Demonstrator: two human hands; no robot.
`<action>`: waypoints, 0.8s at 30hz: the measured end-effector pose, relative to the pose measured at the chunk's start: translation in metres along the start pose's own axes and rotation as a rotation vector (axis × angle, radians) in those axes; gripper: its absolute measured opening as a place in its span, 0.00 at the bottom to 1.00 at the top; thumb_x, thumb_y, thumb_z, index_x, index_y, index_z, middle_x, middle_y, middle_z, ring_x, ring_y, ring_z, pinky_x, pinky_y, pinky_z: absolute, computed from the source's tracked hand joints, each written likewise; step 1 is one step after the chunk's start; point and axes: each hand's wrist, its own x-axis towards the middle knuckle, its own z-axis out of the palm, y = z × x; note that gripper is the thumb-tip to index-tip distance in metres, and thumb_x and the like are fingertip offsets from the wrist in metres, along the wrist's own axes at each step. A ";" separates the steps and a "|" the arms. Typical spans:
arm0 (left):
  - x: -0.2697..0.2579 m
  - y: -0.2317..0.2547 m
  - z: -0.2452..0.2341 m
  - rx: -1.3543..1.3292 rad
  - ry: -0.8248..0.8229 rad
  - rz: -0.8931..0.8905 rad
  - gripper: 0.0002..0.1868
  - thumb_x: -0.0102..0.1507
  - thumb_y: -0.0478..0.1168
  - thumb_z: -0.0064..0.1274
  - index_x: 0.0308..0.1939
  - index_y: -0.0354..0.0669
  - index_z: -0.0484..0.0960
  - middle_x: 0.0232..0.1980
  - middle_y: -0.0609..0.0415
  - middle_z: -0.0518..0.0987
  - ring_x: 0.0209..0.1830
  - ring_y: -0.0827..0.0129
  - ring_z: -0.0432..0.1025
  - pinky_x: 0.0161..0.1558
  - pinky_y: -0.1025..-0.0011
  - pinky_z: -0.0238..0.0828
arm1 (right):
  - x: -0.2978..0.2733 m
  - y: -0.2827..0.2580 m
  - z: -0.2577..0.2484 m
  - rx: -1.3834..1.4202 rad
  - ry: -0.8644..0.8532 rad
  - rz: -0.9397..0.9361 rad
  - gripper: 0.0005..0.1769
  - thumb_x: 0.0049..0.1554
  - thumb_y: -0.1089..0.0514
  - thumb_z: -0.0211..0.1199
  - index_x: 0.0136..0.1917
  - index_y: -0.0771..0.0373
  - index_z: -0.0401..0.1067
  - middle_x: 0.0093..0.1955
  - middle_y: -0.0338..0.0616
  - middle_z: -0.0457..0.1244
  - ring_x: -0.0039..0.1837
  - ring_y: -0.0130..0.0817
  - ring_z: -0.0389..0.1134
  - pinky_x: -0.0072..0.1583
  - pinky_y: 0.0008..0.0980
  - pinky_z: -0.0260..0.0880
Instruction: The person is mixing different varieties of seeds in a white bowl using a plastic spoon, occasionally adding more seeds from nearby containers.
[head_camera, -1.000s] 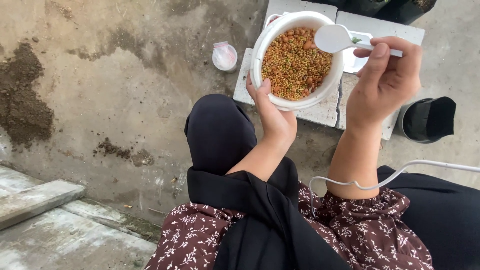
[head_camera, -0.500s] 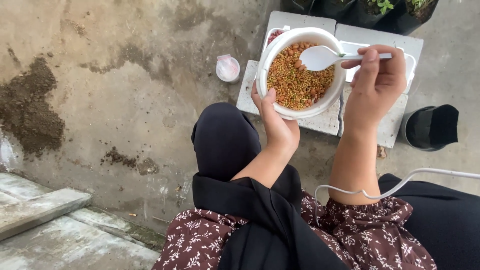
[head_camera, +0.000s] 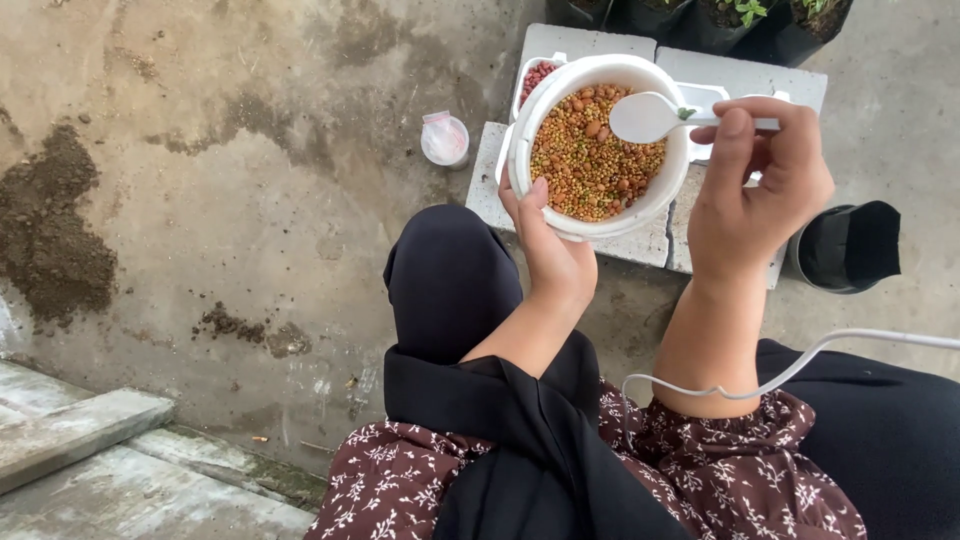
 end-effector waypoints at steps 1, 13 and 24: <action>-0.001 0.001 0.001 0.001 0.000 -0.001 0.33 0.61 0.41 0.41 0.73 0.55 0.60 0.70 0.42 0.67 0.69 0.51 0.64 0.63 0.51 0.67 | 0.000 0.000 0.001 -0.001 0.001 0.001 0.15 0.77 0.61 0.52 0.53 0.76 0.69 0.48 0.56 0.68 0.45 0.45 0.76 0.42 0.29 0.65; -0.003 0.008 0.005 0.035 0.005 -0.023 0.33 0.62 0.40 0.39 0.74 0.54 0.58 0.71 0.41 0.66 0.71 0.51 0.62 0.65 0.51 0.65 | -0.002 0.005 0.011 0.093 -0.021 0.078 0.13 0.76 0.59 0.51 0.54 0.73 0.67 0.45 0.54 0.66 0.45 0.42 0.75 0.44 0.29 0.67; -0.001 0.010 0.010 0.062 0.070 -0.036 0.34 0.60 0.43 0.44 0.72 0.54 0.62 0.68 0.44 0.70 0.66 0.53 0.67 0.59 0.55 0.70 | -0.005 0.015 0.022 0.261 -0.085 0.287 0.13 0.76 0.57 0.51 0.55 0.69 0.68 0.42 0.51 0.67 0.46 0.37 0.72 0.52 0.30 0.69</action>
